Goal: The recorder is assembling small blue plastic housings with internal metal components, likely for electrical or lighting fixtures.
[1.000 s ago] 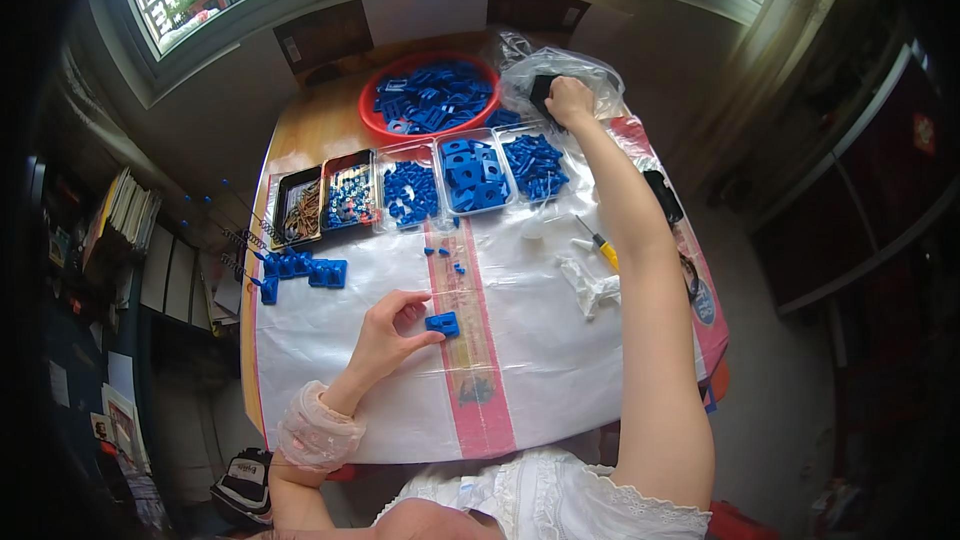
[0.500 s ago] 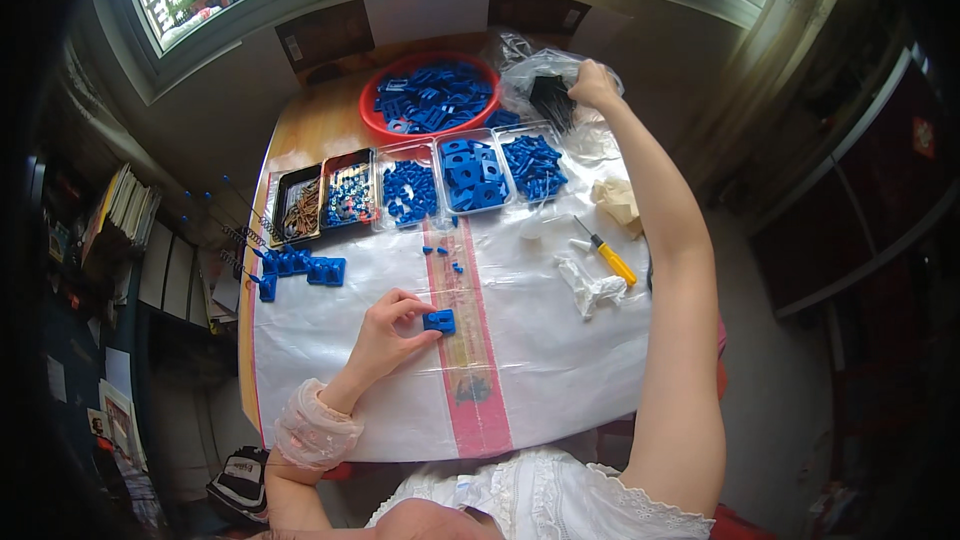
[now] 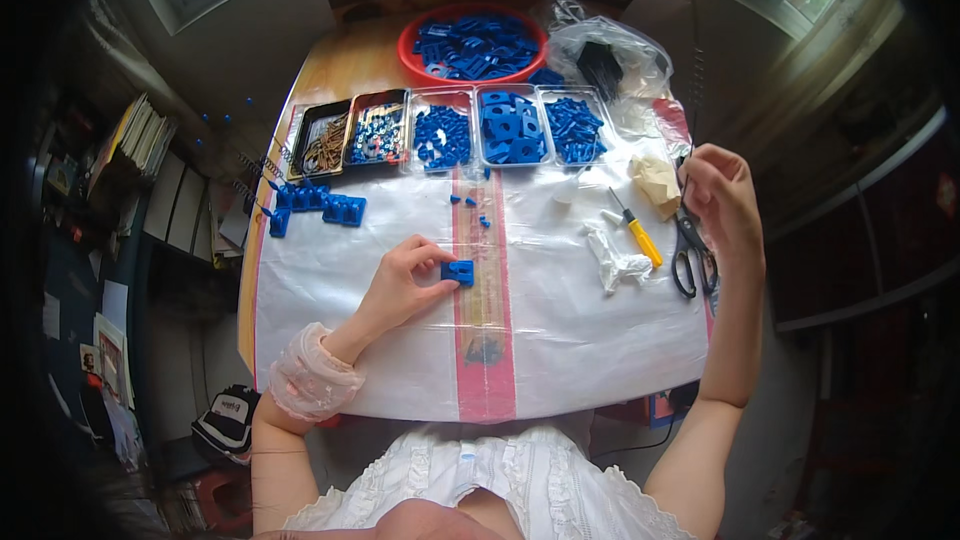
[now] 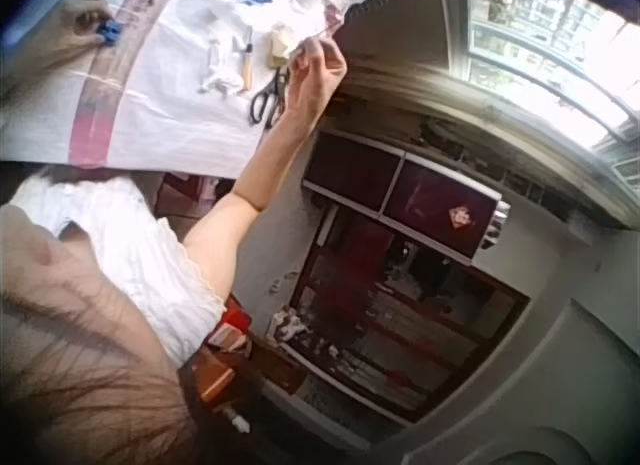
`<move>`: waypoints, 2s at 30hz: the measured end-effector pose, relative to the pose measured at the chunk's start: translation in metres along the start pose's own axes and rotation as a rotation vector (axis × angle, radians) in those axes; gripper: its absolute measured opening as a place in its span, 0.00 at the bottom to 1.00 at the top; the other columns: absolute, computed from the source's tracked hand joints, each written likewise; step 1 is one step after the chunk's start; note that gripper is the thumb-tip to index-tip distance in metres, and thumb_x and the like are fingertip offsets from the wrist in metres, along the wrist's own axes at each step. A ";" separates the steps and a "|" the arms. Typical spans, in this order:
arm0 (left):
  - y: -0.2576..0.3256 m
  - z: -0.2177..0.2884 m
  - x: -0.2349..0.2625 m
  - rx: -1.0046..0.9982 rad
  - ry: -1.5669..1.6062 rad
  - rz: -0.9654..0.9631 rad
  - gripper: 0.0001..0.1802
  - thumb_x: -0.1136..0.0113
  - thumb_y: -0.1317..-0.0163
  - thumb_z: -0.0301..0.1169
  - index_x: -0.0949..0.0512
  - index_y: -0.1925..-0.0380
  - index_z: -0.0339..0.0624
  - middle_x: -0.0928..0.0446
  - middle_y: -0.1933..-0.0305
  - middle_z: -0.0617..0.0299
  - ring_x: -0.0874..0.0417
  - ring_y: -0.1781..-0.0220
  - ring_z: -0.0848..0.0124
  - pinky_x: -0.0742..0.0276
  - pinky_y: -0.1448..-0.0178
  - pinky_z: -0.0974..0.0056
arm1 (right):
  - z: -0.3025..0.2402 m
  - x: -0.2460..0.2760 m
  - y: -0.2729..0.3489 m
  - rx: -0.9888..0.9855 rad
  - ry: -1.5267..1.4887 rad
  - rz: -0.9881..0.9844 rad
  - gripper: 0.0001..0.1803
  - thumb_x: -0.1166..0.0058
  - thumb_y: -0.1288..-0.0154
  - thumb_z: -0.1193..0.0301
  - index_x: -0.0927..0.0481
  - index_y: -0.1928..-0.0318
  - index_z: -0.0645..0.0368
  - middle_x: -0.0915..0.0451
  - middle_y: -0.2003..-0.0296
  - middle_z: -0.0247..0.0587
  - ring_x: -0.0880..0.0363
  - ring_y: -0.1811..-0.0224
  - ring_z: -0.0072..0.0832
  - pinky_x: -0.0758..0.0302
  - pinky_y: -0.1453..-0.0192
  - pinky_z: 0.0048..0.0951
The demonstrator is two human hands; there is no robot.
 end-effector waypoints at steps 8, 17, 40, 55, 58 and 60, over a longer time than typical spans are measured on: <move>-0.002 -0.004 -0.001 -0.016 -0.015 0.001 0.15 0.26 0.49 0.28 0.16 0.60 0.41 0.23 0.63 0.59 0.21 0.64 0.69 0.23 0.56 0.66 | 0.064 -0.206 0.037 0.270 0.344 -0.281 0.03 0.40 0.37 0.80 0.20 0.64 0.67 0.17 0.71 0.34 0.18 0.70 0.17 0.22 0.66 0.18; 0.001 -0.009 0.000 -0.004 -0.021 0.017 0.17 0.25 0.51 0.29 0.16 0.59 0.43 0.23 0.62 0.61 0.22 0.63 0.69 0.24 0.56 0.65 | 0.100 -0.228 0.038 0.374 0.507 -0.317 0.05 0.38 0.43 0.81 0.21 0.67 0.65 0.20 0.74 0.38 0.20 0.75 0.23 0.24 0.70 0.23; -0.002 -0.009 0.001 0.005 -0.028 0.013 0.17 0.26 0.51 0.29 0.17 0.60 0.40 0.23 0.63 0.59 0.21 0.64 0.68 0.22 0.57 0.65 | 0.096 -0.242 0.042 0.465 0.623 -0.378 0.07 0.38 0.45 0.81 0.23 0.68 0.61 0.22 0.75 0.38 0.21 0.74 0.30 0.27 0.72 0.30; -0.002 -0.006 0.003 0.004 -0.034 0.037 0.15 0.27 0.49 0.27 0.16 0.60 0.39 0.23 0.63 0.60 0.21 0.65 0.70 0.23 0.58 0.67 | 0.057 -0.211 0.037 0.494 0.496 -0.160 0.06 0.36 0.44 0.81 0.19 0.67 0.63 0.21 0.75 0.34 0.29 0.78 0.16 0.32 0.74 0.20; -0.003 -0.008 0.009 0.025 -0.060 0.073 0.15 0.28 0.48 0.26 0.16 0.59 0.39 0.23 0.62 0.60 0.21 0.66 0.71 0.22 0.59 0.68 | 0.055 -0.197 0.032 0.443 0.550 -0.179 0.06 0.36 0.44 0.80 0.19 0.67 0.63 0.20 0.75 0.34 0.29 0.78 0.16 0.32 0.74 0.20; -0.004 -0.009 0.014 0.057 -0.085 0.108 0.15 0.28 0.48 0.26 0.16 0.59 0.38 0.23 0.61 0.60 0.21 0.66 0.71 0.22 0.59 0.69 | 0.053 -0.188 0.031 0.418 0.572 -0.173 0.04 0.36 0.44 0.81 0.18 0.68 0.64 0.19 0.76 0.33 0.28 0.78 0.15 0.32 0.73 0.18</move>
Point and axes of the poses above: each hand's wrist, its own y-axis away from the middle knuckle, its own x-axis out of the back of the hand, z = x × y, the point moved 10 cm from there along -y, towards the middle knuckle
